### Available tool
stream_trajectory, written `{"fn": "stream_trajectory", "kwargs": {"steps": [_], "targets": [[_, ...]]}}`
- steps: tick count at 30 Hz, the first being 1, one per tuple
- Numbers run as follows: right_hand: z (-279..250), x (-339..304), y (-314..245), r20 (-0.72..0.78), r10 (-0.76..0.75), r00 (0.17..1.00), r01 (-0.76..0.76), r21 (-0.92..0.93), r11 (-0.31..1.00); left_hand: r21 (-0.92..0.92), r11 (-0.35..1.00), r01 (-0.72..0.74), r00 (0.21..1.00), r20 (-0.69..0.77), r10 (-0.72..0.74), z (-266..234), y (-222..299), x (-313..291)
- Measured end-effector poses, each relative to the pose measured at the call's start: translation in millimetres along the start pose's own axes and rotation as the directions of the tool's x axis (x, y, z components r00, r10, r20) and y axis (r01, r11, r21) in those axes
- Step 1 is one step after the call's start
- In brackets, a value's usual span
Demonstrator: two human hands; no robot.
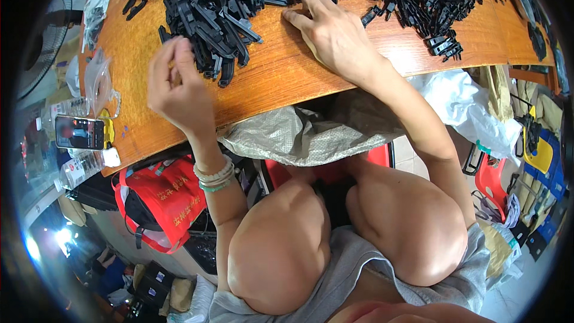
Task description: The person assembles plastic components by fitting and snapping pieces together by hand, then drops the assembled parts into a bag.
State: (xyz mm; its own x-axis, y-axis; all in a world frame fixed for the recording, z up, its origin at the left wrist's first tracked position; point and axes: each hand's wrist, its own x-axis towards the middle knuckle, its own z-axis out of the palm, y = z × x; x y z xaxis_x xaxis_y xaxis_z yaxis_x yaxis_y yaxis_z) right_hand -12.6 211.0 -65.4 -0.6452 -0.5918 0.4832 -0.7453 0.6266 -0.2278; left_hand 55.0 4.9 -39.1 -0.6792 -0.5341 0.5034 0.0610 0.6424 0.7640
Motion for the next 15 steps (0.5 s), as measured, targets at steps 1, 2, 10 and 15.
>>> {"fn": "stream_trajectory", "kwargs": {"steps": [1,2,10,15], "targets": [[-3,-2,-1,-0.003,0.002,1.000,-0.002,-0.005,1.000,-0.005,1.000,-0.003,1.000,0.001,0.003,-1,-6,7],[-5,-5,0,0.019,0.005,1.000,-0.004,-0.011,1.000,0.081,0.985,-0.154,0.988,0.023,0.152,2,-14,15],[0,-13,-1,-0.003,0.065,0.998,-0.064,0.119,0.991,0.184,0.983,0.000,0.971,0.235,-0.044,16,-45,32],[20,8,-2,-0.097,0.154,0.983,-0.150,0.046,0.988,0.251,0.967,-0.040,0.973,0.231,-0.019,26,-44,29]]}}
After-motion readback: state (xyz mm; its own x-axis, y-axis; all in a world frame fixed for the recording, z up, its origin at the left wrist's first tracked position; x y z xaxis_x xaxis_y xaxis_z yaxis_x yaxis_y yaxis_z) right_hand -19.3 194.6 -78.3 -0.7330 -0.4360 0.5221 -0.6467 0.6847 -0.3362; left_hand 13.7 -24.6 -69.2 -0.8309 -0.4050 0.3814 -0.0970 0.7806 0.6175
